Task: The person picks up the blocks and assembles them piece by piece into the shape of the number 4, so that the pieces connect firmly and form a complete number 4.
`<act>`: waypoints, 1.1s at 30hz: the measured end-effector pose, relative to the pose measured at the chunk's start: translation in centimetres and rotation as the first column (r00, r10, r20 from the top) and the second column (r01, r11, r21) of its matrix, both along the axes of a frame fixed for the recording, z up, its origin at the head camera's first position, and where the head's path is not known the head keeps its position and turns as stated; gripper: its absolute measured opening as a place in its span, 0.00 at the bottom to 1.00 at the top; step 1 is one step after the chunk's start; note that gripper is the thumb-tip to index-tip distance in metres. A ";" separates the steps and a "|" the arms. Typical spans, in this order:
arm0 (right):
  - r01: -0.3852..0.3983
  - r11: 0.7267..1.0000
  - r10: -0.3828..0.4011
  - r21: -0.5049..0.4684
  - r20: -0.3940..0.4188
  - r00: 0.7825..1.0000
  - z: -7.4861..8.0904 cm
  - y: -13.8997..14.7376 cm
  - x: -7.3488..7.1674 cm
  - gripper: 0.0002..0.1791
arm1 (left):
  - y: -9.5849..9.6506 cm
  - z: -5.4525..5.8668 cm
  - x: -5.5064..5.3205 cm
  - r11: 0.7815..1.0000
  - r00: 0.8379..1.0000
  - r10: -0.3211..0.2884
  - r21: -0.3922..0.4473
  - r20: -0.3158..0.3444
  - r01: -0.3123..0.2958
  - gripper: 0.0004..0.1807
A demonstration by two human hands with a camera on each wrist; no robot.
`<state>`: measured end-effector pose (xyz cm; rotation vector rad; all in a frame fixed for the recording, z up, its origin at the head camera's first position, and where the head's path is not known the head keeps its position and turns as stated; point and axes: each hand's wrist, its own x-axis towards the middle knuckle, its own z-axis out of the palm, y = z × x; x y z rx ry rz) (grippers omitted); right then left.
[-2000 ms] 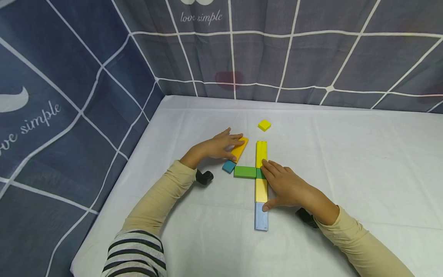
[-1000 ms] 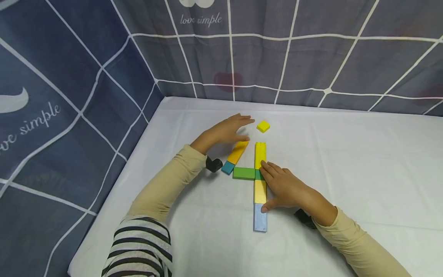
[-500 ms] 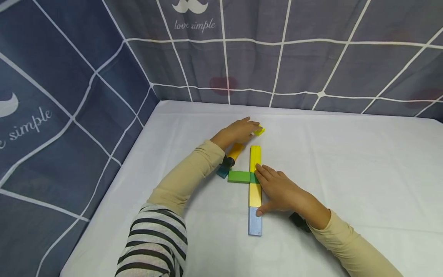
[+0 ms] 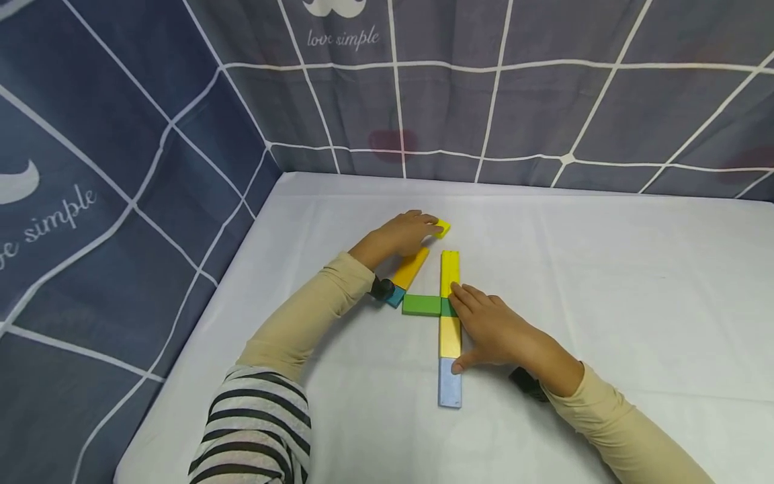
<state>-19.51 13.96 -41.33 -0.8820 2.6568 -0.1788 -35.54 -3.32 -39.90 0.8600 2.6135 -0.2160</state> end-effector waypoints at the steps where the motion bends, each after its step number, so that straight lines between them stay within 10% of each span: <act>1: 0.000 1.000 0.000 0.001 -0.002 1.000 0.0 0.0 0.0 0.64 | -0.3 0.0 0.2 1.000 1.000 -0.006 0.004 0.000 0.006 0.28; 24: 0.000 1.000 0.000 -0.008 -0.017 1.000 0.3 0.0 0.2 0.64 | -2.6 0.4 3.0 0.997 0.999 -0.013 0.070 -0.030 0.015 0.29; 33: -0.005 1.000 0.005 -0.011 -0.008 1.000 0.5 -0.1 0.3 0.64 | -4.2 1.7 4.2 0.963 0.986 -0.001 0.267 -0.164 0.045 0.24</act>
